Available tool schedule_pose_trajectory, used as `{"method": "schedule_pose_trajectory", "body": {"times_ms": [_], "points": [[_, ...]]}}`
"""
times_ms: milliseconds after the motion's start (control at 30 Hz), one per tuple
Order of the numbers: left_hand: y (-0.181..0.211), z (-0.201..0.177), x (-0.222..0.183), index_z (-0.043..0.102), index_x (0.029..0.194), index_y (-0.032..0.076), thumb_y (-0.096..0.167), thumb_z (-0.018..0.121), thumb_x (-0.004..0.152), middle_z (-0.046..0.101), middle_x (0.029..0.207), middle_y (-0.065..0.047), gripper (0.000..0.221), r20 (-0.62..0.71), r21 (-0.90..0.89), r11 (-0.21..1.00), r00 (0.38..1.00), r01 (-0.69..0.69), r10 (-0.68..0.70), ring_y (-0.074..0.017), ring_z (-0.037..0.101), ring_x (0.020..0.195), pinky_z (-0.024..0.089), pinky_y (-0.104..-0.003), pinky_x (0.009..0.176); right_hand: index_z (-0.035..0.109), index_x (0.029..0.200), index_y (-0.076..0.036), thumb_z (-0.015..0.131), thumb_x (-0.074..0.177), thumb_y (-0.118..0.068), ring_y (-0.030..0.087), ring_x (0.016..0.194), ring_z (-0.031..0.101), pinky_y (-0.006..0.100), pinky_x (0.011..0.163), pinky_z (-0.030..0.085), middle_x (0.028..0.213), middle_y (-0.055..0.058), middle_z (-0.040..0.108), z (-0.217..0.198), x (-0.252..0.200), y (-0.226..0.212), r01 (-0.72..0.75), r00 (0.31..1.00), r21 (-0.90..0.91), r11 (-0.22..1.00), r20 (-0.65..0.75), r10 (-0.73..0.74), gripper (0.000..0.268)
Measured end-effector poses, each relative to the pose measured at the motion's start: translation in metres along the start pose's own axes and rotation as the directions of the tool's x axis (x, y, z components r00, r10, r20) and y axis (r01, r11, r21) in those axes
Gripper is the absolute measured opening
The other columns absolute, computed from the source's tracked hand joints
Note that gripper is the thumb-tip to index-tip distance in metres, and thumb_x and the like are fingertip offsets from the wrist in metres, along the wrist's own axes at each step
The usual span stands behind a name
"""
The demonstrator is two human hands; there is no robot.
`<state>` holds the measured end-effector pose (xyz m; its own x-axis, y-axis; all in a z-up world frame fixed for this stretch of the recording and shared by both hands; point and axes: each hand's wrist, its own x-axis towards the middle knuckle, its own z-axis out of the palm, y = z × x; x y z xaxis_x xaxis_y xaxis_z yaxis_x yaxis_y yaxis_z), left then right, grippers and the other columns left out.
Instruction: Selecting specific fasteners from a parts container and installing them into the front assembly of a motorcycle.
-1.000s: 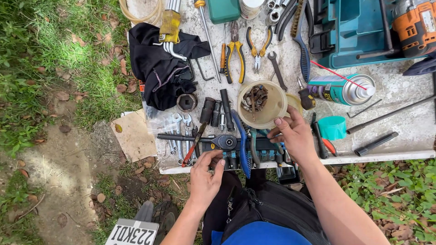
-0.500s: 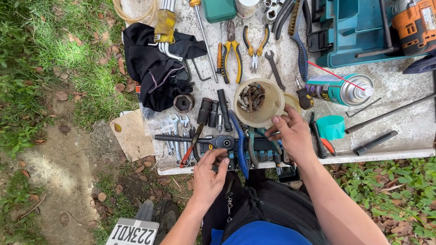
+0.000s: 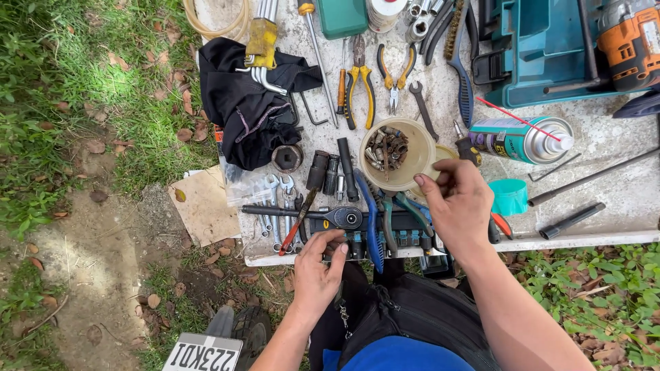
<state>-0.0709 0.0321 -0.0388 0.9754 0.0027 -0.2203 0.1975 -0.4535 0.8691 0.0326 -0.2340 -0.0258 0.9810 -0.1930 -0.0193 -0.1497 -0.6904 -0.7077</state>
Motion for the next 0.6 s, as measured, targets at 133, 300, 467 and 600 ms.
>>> {"method": "schedule_pose_trajectory", "body": {"times_ms": [133,300,467,600], "points": [[0.001,-0.006,-0.001,0.078,0.124,0.010,0.032,0.064,0.107,0.081,0.111,-0.005,0.032,-0.026,-0.037,0.999,1.000,-0.011,0.010,-0.0200,0.080,0.104,0.064,-0.038,0.094,0.086,0.121,-0.005,0.072,0.107,-0.022,0.034,0.085,0.079,0.048,0.081,0.062,0.103,0.013,0.084,0.025,0.040,-0.034,0.299,0.931,-0.156,0.941,0.265,-0.252,0.026],[0.003,-0.014,0.001,0.081,0.123,0.011,0.025,0.068,0.104,0.083,0.110,-0.005,0.027,-0.058,-0.047,0.999,0.998,-0.027,0.024,-0.0205,0.081,0.098,0.064,-0.036,0.082,0.077,0.112,0.003,0.051,0.115,-0.004,0.028,0.076,0.081,0.035,0.065,0.073,0.092,0.016,0.080,0.109,0.098,-0.031,0.060,0.811,-0.546,0.836,0.515,0.278,0.027],[-0.011,-0.013,0.007,0.082,0.127,0.017,0.037,0.065,0.104,0.083,0.114,-0.001,0.034,-0.031,-0.079,0.987,0.990,0.137,-0.140,-0.0166,0.082,0.100,0.063,-0.034,0.084,0.075,0.116,0.000,0.046,0.114,0.005,0.020,0.072,0.081,0.025,0.059,0.073,0.093,0.014,0.080,0.129,0.109,-0.016,-0.004,0.806,-0.580,0.814,0.481,0.346,0.030],[-0.020,-0.005,0.007,0.082,0.125,0.018,0.030,0.071,0.101,0.086,0.114,0.000,0.030,-0.059,-0.071,0.995,0.995,0.074,-0.078,-0.0160,0.083,0.100,0.066,-0.032,0.087,0.075,0.113,-0.005,0.049,0.104,0.002,0.026,0.076,0.082,0.036,0.057,0.070,0.093,0.014,0.081,0.148,0.111,0.016,0.113,0.836,-0.622,0.775,0.481,0.263,0.028]]}}
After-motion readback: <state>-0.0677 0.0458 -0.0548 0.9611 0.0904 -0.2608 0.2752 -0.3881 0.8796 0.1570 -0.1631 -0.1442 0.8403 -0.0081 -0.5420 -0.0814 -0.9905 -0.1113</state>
